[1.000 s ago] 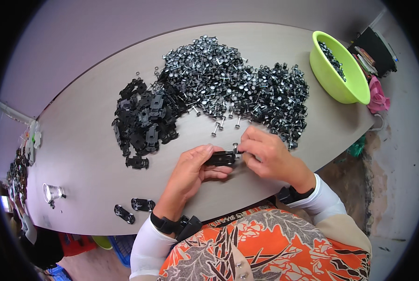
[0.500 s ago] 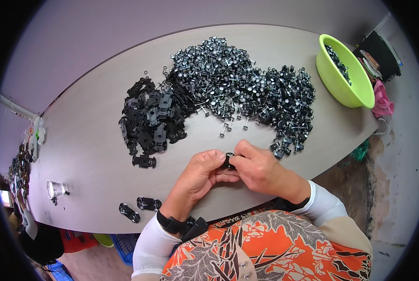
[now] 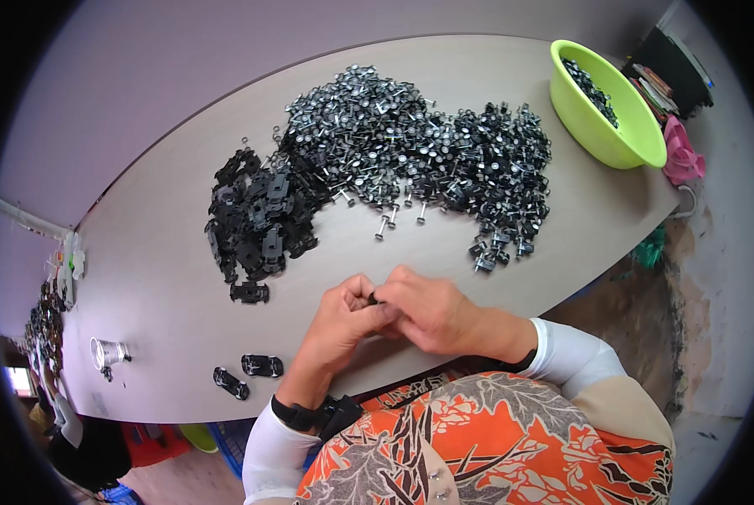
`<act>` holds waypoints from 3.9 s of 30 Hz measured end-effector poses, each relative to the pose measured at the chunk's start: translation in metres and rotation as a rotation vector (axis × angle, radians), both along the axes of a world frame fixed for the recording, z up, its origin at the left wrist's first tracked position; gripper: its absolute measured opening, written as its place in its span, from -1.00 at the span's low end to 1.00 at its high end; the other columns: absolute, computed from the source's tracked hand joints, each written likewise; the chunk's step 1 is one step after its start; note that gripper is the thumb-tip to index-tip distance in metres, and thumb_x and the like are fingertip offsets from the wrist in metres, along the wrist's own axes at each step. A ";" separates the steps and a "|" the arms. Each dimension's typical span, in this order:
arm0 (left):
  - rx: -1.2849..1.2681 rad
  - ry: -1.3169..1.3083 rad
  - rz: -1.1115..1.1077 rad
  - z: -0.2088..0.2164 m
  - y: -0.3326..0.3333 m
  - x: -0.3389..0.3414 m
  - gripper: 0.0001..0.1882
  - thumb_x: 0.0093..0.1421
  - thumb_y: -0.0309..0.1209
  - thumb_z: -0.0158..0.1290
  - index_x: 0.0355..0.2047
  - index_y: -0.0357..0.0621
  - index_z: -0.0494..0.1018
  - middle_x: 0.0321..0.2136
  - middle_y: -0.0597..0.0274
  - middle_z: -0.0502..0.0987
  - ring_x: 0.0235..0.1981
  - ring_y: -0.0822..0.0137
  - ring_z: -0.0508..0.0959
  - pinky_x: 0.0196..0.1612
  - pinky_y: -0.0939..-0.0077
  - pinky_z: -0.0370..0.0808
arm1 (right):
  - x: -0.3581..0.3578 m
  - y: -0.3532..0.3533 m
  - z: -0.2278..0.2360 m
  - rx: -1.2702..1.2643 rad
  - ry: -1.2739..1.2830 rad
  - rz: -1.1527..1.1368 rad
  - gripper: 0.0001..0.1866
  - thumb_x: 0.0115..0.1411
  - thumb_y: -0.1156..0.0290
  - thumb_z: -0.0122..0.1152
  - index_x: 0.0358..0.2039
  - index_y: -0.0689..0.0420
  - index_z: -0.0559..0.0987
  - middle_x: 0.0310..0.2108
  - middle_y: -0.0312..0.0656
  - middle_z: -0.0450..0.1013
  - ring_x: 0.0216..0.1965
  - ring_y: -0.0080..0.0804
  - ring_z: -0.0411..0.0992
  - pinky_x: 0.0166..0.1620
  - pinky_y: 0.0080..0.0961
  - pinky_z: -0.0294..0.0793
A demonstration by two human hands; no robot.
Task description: The person assembles small black plastic components with metal fasteners at a table. They repeatedly pick up a plastic piece, insert a metal fastener, and place the assembled unit on the table. The process is continuous and repetitive throughout the clip.
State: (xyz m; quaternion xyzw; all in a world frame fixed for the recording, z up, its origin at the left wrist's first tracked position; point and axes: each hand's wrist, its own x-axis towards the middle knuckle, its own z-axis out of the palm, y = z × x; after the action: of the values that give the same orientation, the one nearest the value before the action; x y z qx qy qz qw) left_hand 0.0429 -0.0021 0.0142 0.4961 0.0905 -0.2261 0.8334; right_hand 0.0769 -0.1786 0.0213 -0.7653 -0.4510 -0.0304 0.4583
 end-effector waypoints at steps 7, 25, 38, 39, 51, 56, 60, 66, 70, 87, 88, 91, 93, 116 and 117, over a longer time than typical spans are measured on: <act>0.403 -0.099 0.235 0.023 0.028 -0.033 -0.80 0.03 -0.59 0.19 -0.47 -0.22 0.33 -0.58 0.26 0.48 -0.61 0.51 0.49 -0.56 0.67 0.41 | 0.016 -0.046 0.022 -0.129 -0.055 0.006 -0.77 -0.01 0.58 0.13 -0.27 0.16 0.44 -0.22 -0.12 0.38 -0.33 -0.16 0.46 -0.37 -0.34 0.48; 1.825 -0.507 0.315 0.025 0.086 -0.050 -0.63 0.05 -0.59 0.07 -0.08 -0.28 0.46 0.04 -0.07 0.43 0.11 -0.07 0.37 0.13 0.20 0.33 | 0.054 -0.019 0.014 -0.333 -0.243 -0.229 -0.93 0.02 0.58 0.11 -0.44 0.19 0.43 -0.37 -0.12 0.32 -0.37 -0.15 0.42 -0.34 -0.30 0.45; 1.383 -0.606 0.244 0.013 0.035 -0.030 -0.48 -0.11 -0.49 0.28 -0.07 -0.20 0.46 -0.23 0.03 0.48 -0.21 0.07 0.49 -0.14 0.30 0.43 | 0.066 0.015 -0.009 -0.284 -0.214 -0.192 -0.88 0.02 0.45 0.22 -0.46 0.20 0.47 -0.32 -0.14 0.31 -0.27 -0.21 0.40 -0.34 -0.29 0.48; 1.344 -0.581 0.282 0.012 0.035 -0.030 -0.49 -0.11 -0.48 0.27 -0.07 -0.21 0.47 -0.22 0.02 0.48 -0.21 0.08 0.49 -0.15 0.31 0.43 | 0.065 0.019 -0.009 -0.266 -0.211 -0.204 -0.87 0.02 0.45 0.22 -0.46 0.20 0.47 -0.32 -0.14 0.31 -0.27 -0.20 0.41 -0.34 -0.28 0.47; 1.243 -0.576 0.242 0.002 0.026 -0.002 -0.81 -0.04 -0.60 0.17 -0.40 -0.28 0.40 -0.47 0.21 0.46 -0.41 0.31 0.54 -0.36 0.46 0.48 | 0.064 0.015 -0.015 -0.369 -0.128 -0.152 -0.87 0.01 0.54 0.21 -0.38 0.20 0.49 -0.32 -0.11 0.33 -0.32 -0.10 0.43 -0.33 -0.25 0.46; 0.338 -0.110 0.199 0.010 0.027 0.011 -0.78 0.02 -0.65 0.13 -0.32 -0.25 0.37 -0.49 0.21 0.51 -0.58 0.43 0.57 -0.57 0.64 0.48 | 0.064 0.003 0.001 -0.084 -0.056 -0.042 -0.67 -0.11 0.65 0.27 -0.27 0.18 0.49 -0.23 -0.12 0.39 -0.22 -0.08 0.43 -0.24 -0.30 0.45; 0.099 -0.017 0.090 0.004 0.026 0.020 -0.75 0.03 -0.64 0.14 -0.27 -0.26 0.38 -0.49 0.17 0.54 -0.59 0.41 0.58 -0.60 0.66 0.47 | 0.052 0.000 0.019 0.055 -0.111 0.070 -0.56 -0.20 0.70 0.29 -0.21 0.19 0.50 -0.22 -0.13 0.44 -0.17 -0.11 0.42 -0.18 -0.33 0.46; -0.093 0.029 0.066 0.001 0.023 0.020 -0.82 0.11 -0.48 0.22 -0.30 -0.20 0.46 -0.50 0.32 0.53 -0.62 0.55 0.48 -0.63 0.76 0.36 | 0.044 0.007 0.007 0.067 -0.116 0.067 -0.50 -0.22 0.71 0.31 -0.16 0.21 0.48 -0.23 -0.13 0.43 -0.17 -0.10 0.41 -0.18 -0.33 0.47; -0.054 0.013 0.081 -0.007 0.026 0.017 -0.85 0.12 -0.44 0.23 -0.33 -0.18 0.50 -0.51 0.37 0.52 -0.63 0.61 0.44 -0.63 0.80 0.30 | 0.044 0.007 0.011 0.117 -0.111 0.082 -0.51 -0.19 0.65 0.37 -0.16 0.22 0.48 -0.24 -0.10 0.45 -0.19 -0.08 0.44 -0.16 -0.30 0.45; -0.135 -0.041 -0.045 -0.005 0.028 0.012 -0.84 0.06 -0.49 0.23 -0.35 -0.28 0.53 -0.49 0.29 0.53 -0.58 0.58 0.44 -0.57 0.76 0.33 | 0.020 0.009 -0.002 0.146 -0.051 0.096 -0.57 -0.17 0.67 0.34 -0.21 0.21 0.48 -0.28 -0.14 0.43 -0.23 -0.14 0.45 -0.26 -0.37 0.49; -0.085 -0.042 -0.049 -0.004 0.028 0.013 -0.85 0.06 -0.49 0.22 -0.35 -0.28 0.53 -0.49 0.28 0.53 -0.58 0.56 0.46 -0.57 0.74 0.35 | 0.018 0.009 0.000 0.127 -0.037 0.081 -0.57 -0.17 0.66 0.34 -0.21 0.21 0.48 -0.27 -0.14 0.43 -0.21 -0.13 0.45 -0.24 -0.36 0.49; -0.016 0.010 -0.051 0.001 0.024 0.013 -0.86 0.09 -0.51 0.19 -0.35 -0.31 0.52 -0.49 0.23 0.54 -0.57 0.50 0.52 -0.55 0.70 0.44 | 0.023 -0.005 0.012 0.049 -0.088 -0.010 -0.64 -0.12 0.64 0.31 -0.24 0.21 0.49 -0.27 -0.13 0.43 -0.19 -0.12 0.45 -0.20 -0.32 0.49; 0.002 0.045 -0.030 0.001 0.023 0.013 -0.86 0.10 -0.53 0.17 -0.33 -0.33 0.50 -0.49 0.20 0.55 -0.55 0.45 0.56 -0.53 0.66 0.50 | 0.035 -0.024 0.017 -0.087 -0.126 -0.131 -0.70 -0.09 0.64 0.26 -0.27 0.21 0.49 -0.29 -0.13 0.43 -0.20 -0.13 0.44 -0.20 -0.30 0.48; -0.421 0.056 -0.067 -0.004 0.021 0.012 -0.68 0.27 -0.42 0.02 -0.09 -0.47 0.39 -0.18 -0.12 0.54 -0.13 0.09 0.60 -0.03 0.35 0.59 | 0.023 -0.004 0.015 0.152 0.063 -0.025 -0.81 -0.06 0.76 0.20 -0.39 0.25 0.53 -0.35 -0.15 0.41 -0.45 -0.31 0.44 -0.43 -0.48 0.44; -0.415 0.050 -0.064 -0.005 0.021 0.012 -0.70 0.26 -0.41 0.04 -0.12 -0.45 0.40 -0.19 -0.11 0.55 -0.14 0.10 0.61 -0.05 0.36 0.60 | 0.022 -0.001 0.016 0.196 0.071 -0.019 -0.81 -0.07 0.77 0.20 -0.41 0.26 0.53 -0.36 -0.15 0.41 -0.44 -0.30 0.44 -0.42 -0.48 0.44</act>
State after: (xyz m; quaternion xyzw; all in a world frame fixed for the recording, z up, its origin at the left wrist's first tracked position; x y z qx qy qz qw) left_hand 0.0545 0.0191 0.0093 0.3107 0.0466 -0.2784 0.9076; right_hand 0.0993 -0.1801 0.0373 -0.7216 -0.4219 -0.0517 0.5465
